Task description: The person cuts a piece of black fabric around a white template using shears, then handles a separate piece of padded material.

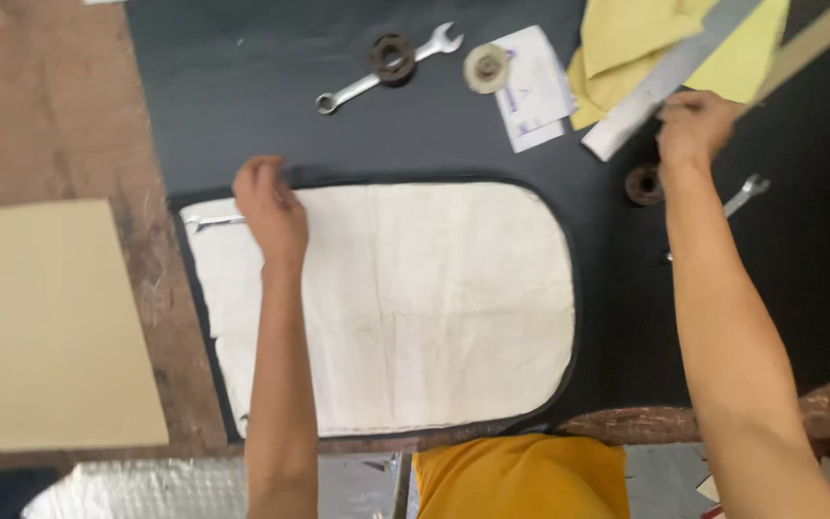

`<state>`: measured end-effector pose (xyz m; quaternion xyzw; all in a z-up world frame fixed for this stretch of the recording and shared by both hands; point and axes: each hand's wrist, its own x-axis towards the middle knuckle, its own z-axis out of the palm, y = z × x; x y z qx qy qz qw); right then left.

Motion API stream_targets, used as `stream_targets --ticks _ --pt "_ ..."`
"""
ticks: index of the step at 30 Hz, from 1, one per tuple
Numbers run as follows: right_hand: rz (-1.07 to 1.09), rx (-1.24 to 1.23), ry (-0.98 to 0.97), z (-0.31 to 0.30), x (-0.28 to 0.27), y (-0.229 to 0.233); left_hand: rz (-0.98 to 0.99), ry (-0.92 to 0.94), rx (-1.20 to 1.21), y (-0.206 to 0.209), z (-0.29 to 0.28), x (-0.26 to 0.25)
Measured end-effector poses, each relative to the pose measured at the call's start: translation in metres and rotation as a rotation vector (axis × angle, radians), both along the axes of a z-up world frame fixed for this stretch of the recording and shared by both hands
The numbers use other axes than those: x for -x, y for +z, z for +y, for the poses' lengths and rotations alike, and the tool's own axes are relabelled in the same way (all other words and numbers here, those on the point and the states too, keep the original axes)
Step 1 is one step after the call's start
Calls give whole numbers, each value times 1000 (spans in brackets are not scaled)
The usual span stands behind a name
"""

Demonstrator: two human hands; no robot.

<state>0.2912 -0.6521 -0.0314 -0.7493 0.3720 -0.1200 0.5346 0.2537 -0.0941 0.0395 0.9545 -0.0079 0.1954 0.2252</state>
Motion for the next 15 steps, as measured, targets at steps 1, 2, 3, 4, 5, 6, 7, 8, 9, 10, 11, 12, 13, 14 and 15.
stream_targets --ticks 1,2,3,4,5,6,7,8,9,10,11,12,13,14,15 --pt "9 -10 25 10 9 -4 12 44 27 4 23 18" --pt "-95 275 122 19 23 -4 20 70 17 8 46 36" --pt "-214 564 204 25 37 1 110 57 -33 11 65 42" --pt "-228 504 262 41 52 4 201 44 -83 14 81 48" --pt "-237 450 308 62 71 8 199 43 -81 12 90 50" --pt "-265 462 385 81 89 14 252 -18 -174 10 96 51" --pt "-286 472 461 102 109 21 310 -82 -267 9 102 53" --pt "-238 484 481 122 125 27 314 -87 -267 9 108 52" --pt "-185 500 488 137 140 33 382 -96 -310 8 111 44" --pt "-190 484 511 149 152 38 449 -105 -353 7 111 36" --pt "-188 471 533 155 165 44 455 -128 -346 9 114 30" --pt "-171 480 517 158 178 49 561 -196 -396 15 121 22" --pt "-129 442 497 161 185 51 658 -253 -450 20 127 14" --pt "-89 403 476 160 193 53 654 -265 -448 21 128 6" --pt "-95 410 461 159 200 56 602 -272 -264 23 132 -9"
